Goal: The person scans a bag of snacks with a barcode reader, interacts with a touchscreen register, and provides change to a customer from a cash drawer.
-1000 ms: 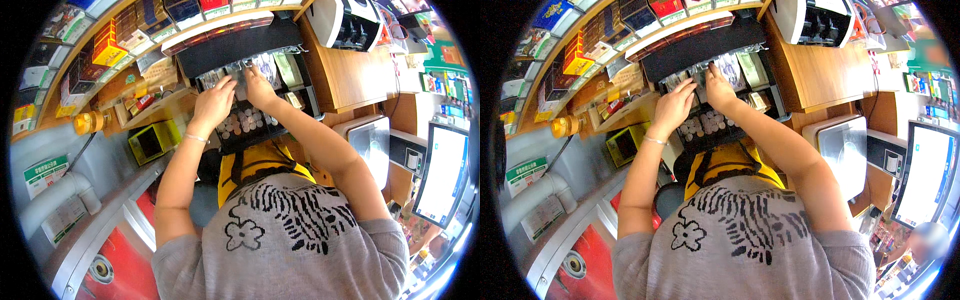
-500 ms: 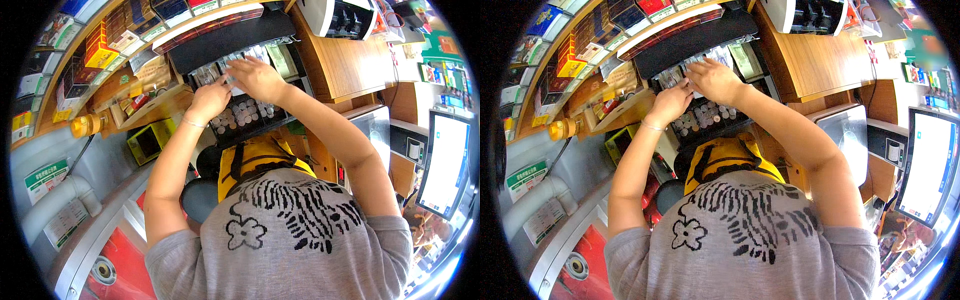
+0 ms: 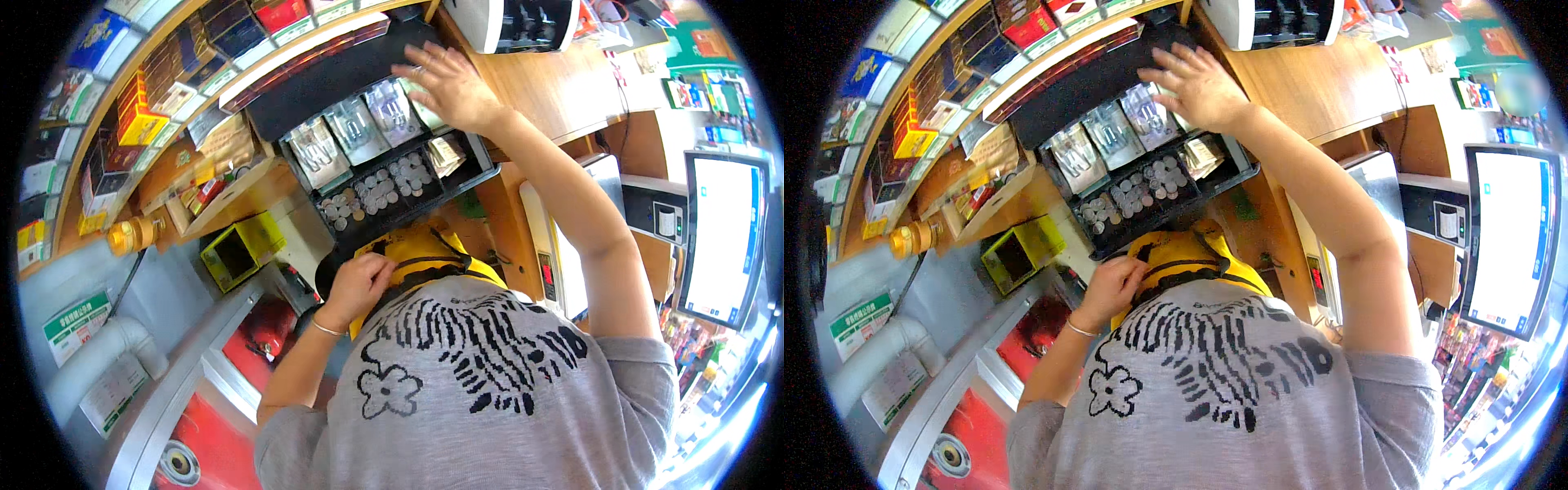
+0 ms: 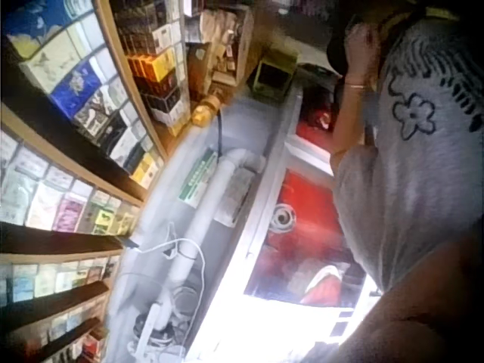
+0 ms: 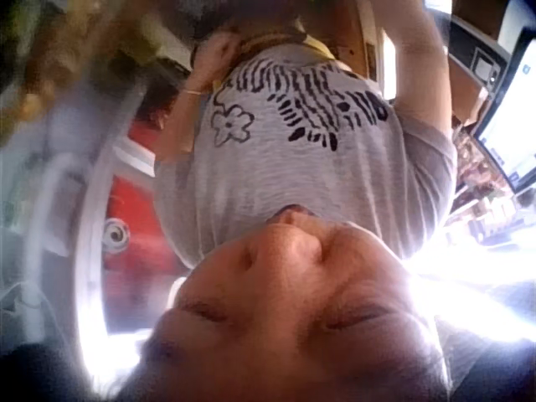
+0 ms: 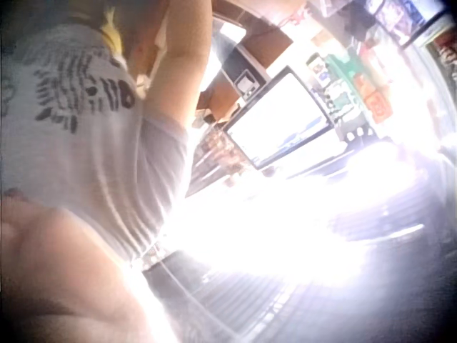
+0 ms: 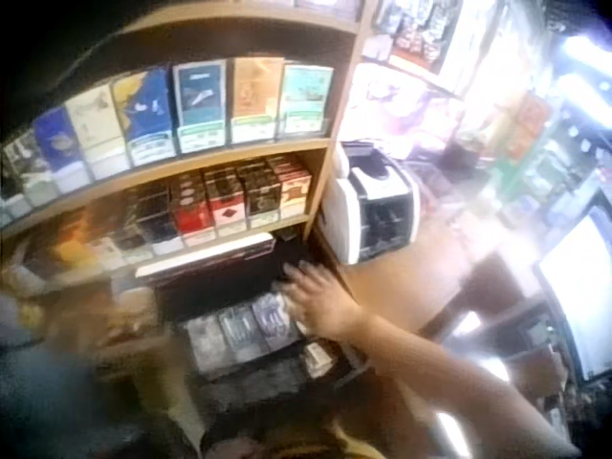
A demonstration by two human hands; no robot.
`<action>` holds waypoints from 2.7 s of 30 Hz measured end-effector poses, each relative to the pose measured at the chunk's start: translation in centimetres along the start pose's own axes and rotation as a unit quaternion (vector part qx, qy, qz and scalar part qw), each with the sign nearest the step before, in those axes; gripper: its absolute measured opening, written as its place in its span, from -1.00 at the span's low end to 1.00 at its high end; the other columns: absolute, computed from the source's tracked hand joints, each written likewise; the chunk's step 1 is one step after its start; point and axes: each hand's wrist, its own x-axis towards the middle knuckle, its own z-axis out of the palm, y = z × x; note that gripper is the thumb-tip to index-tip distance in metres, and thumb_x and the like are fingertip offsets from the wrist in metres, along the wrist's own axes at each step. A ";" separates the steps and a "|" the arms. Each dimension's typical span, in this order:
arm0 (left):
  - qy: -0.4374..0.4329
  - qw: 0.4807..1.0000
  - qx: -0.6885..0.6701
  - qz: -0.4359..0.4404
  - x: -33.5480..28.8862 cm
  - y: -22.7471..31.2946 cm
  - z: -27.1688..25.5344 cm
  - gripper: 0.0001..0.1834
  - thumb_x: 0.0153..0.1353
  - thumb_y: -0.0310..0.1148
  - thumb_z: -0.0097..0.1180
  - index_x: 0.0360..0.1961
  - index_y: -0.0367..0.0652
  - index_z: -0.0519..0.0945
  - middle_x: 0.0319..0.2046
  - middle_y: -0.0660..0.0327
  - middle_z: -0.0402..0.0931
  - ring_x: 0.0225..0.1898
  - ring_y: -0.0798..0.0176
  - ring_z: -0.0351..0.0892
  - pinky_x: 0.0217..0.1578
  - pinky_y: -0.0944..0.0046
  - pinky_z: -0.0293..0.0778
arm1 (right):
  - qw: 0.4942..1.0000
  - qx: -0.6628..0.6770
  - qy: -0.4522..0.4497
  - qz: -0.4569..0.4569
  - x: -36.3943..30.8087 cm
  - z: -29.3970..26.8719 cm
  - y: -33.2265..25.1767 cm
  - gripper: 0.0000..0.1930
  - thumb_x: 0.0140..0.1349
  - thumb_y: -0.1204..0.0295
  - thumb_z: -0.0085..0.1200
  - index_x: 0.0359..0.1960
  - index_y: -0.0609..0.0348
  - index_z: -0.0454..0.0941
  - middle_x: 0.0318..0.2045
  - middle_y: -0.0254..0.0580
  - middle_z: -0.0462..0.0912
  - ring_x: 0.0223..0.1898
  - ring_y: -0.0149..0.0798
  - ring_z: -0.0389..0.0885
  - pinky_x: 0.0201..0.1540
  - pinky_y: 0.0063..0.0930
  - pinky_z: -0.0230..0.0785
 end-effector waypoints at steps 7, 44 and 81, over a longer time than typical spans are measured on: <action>-0.007 0.999 0.028 -0.032 0.6 -0.8 0.2 -0.74 0.17 -0.40 0.07 -0.12 -0.29 0.53 -0.13 -0.03 0.54 -0.15 -0.09 0.54 -0.12 0.14 0.46 | 0.978 0.180 -0.080 0.071 -6.5 -2.3 -1.9 -0.64 0.36 0.18 -0.17 0.01 0.11 0.50 0.01 -0.02 0.53 0.16 -0.01 0.38 0.34 -0.03 -0.04; -0.221 0.934 0.179 0.215 12.5 2.2 8.0 -0.71 0.17 -0.48 0.01 -0.09 -0.37 0.48 -0.06 -0.11 0.45 0.02 -0.13 0.41 0.08 0.05 0.31 | 0.784 0.219 0.227 0.535 -36.0 -11.1 -22.0 -0.86 0.12 0.43 0.06 -0.31 0.18 0.56 -0.36 -0.16 0.59 -0.28 -0.08 0.55 -0.16 -0.24 0.37; -0.629 0.535 0.003 0.564 -15.3 31.4 53.1 -0.71 0.17 -0.49 0.04 -0.06 -0.29 0.49 -0.02 -0.06 0.46 0.01 -0.09 0.44 0.04 0.09 0.36 | 0.246 -0.041 0.284 0.926 -63.6 -15.1 -57.3 -0.82 0.16 0.35 0.02 -0.36 0.18 0.59 -0.39 -0.11 0.63 -0.28 -0.05 0.59 -0.18 -0.22 0.42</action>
